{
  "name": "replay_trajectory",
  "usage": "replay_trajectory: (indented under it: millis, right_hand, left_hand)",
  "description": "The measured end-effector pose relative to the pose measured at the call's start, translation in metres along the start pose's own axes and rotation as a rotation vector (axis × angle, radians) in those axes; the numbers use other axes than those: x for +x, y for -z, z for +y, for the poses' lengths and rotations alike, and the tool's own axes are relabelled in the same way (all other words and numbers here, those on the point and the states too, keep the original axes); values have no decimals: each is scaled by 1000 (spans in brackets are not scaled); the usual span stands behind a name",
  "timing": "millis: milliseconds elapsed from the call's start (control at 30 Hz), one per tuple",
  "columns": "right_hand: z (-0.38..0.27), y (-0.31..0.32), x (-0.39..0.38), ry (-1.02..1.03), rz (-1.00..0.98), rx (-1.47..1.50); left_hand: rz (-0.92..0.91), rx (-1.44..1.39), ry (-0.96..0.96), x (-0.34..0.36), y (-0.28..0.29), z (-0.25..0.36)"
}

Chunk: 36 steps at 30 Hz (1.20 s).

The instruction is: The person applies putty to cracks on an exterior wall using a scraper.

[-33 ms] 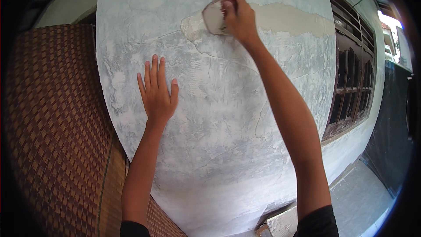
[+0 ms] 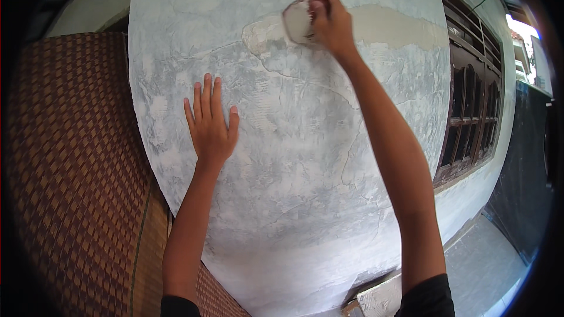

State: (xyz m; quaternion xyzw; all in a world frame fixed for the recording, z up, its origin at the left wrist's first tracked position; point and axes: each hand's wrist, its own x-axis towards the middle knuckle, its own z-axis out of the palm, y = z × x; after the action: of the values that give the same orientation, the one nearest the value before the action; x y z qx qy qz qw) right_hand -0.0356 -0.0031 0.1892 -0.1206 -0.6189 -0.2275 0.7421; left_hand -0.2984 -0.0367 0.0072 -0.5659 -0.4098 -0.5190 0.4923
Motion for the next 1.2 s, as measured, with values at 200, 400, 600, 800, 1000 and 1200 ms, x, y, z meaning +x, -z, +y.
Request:
replay_trajectory:
  millis: [200, 400, 600, 800, 1000, 1200]
  right_hand:
    - [96, 124, 24, -322, 174, -20]
    - [116, 182, 15, -362, 412, -167]
    - [15, 73, -13, -158, 216, 132]
    - [-17, 15, -22, 92, 115, -48]
    - [45, 75, -10, -198, 167, -4]
    - [104, 176, -19, -386, 343, -170]
  left_hand:
    - [2, 17, 0, -1, 0, 4]
    - [3, 21, -1, 0, -2, 7]
    - [20, 44, 5, -5, -5, 11]
    - [-14, 3, -18, -11, -9, 19]
    - [-21, 9, -22, -13, -3, 18]
    - [-24, 23, -5, -16, -8, 24]
